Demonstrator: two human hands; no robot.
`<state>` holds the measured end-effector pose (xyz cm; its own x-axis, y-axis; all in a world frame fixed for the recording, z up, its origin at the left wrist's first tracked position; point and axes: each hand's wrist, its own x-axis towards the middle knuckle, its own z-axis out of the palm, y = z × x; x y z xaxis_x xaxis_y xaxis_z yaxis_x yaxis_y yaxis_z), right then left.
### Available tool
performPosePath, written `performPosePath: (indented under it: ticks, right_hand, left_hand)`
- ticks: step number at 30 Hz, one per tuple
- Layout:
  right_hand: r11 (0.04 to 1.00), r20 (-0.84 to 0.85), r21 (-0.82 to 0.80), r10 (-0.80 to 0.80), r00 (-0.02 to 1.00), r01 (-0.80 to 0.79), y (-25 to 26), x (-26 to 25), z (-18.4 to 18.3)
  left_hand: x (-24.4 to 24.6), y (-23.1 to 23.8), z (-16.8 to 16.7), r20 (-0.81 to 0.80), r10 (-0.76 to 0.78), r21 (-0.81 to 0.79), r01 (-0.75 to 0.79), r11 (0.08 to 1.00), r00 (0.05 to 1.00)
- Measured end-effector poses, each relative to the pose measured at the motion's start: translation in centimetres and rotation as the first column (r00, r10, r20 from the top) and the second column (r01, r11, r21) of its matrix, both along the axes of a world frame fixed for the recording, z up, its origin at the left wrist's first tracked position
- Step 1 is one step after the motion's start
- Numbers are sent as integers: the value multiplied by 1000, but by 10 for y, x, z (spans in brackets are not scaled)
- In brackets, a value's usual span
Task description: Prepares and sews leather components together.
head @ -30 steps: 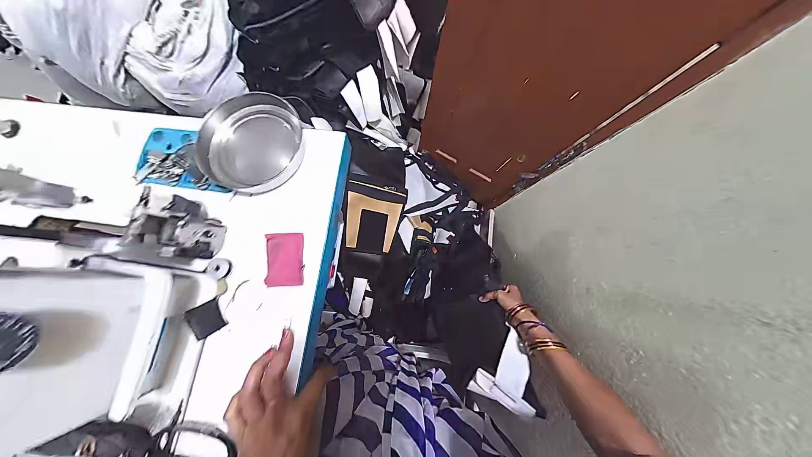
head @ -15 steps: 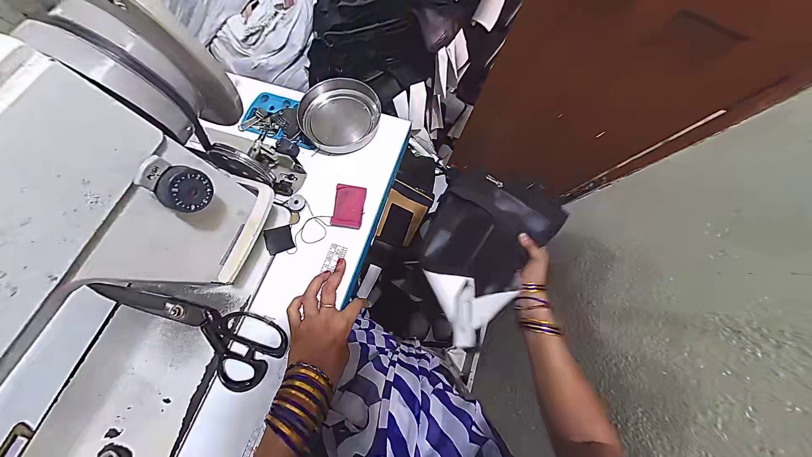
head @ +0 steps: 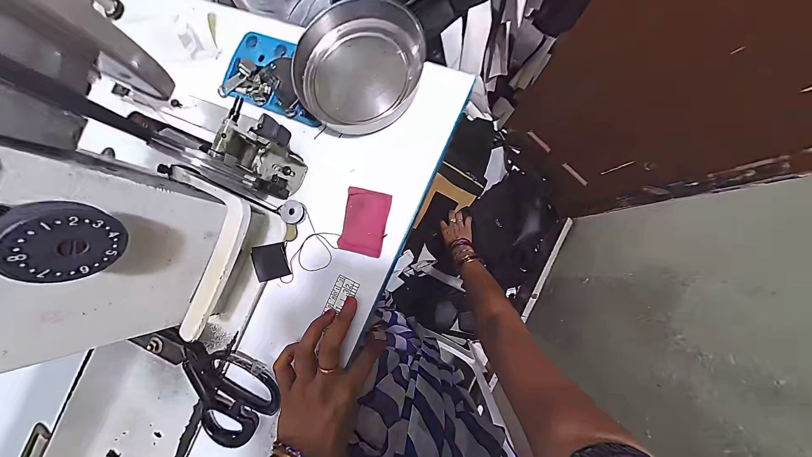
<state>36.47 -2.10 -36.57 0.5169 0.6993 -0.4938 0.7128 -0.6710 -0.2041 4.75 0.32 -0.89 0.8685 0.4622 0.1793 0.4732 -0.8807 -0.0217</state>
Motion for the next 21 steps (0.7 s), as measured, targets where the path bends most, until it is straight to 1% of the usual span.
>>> performPosePath:
  ticks: [1,3,4,6,8,10,11,14,16,17,18,20,21]
  right_hand:
    - [995,26,-20,102,994,-101,-2,4,-4]
    - [958,1,-71,279,960,-279,-13,8,-4]
    - [942,-17,-55,330,944,-331,-20,11,-3]
    - [928,-62,-15,371,926,-373,-41,12,1]
    - [917,-99,-14,396,913,-400,-63,9,9]
    - [908,-79,56,419,905,-415,-87,10,12]
    - [911,-73,75,410,909,-405,-98,9,22]
    - [941,-57,144,318,946,-307,-117,7,75]
    - [926,-82,308,256,963,-219,-126,4,121]
    - [883,-101,429,257,961,-191,-130,0,148]
    - [813,-115,557,278,954,-170,-133,-8,178]
    - [630,-122,761,373,920,-154,-138,-31,248]
    - [515,-93,839,453,887,-175,-140,-43,284]
  left_hand:
    - [0,-1,0,-4,7,-6,-7,1000,1000]
    - [-2,-2,1,-12,6,-22,-6,1000,1000]
    - [0,-1,1,-10,4,-18,-4,1000,1000]
    - [1,0,1,-3,-4,-9,4,1000,1000]
    - [1,0,1,10,-9,-12,9,1000,1000]
    - [0,0,-1,21,-19,-32,20,999,1000]
    - [-1,0,-1,25,-28,-43,29,999,999]
    - [-1,1,0,40,-45,-74,48,996,998]
    - [1,1,0,56,-47,-82,52,995,997]
    - [3,1,-1,84,-53,-85,60,995,995]
    - [4,1,-2,122,-59,-99,71,993,991]
    - [3,-6,2,186,-73,-226,115,967,980]
    - [2,-13,7,207,-69,-314,133,940,976]
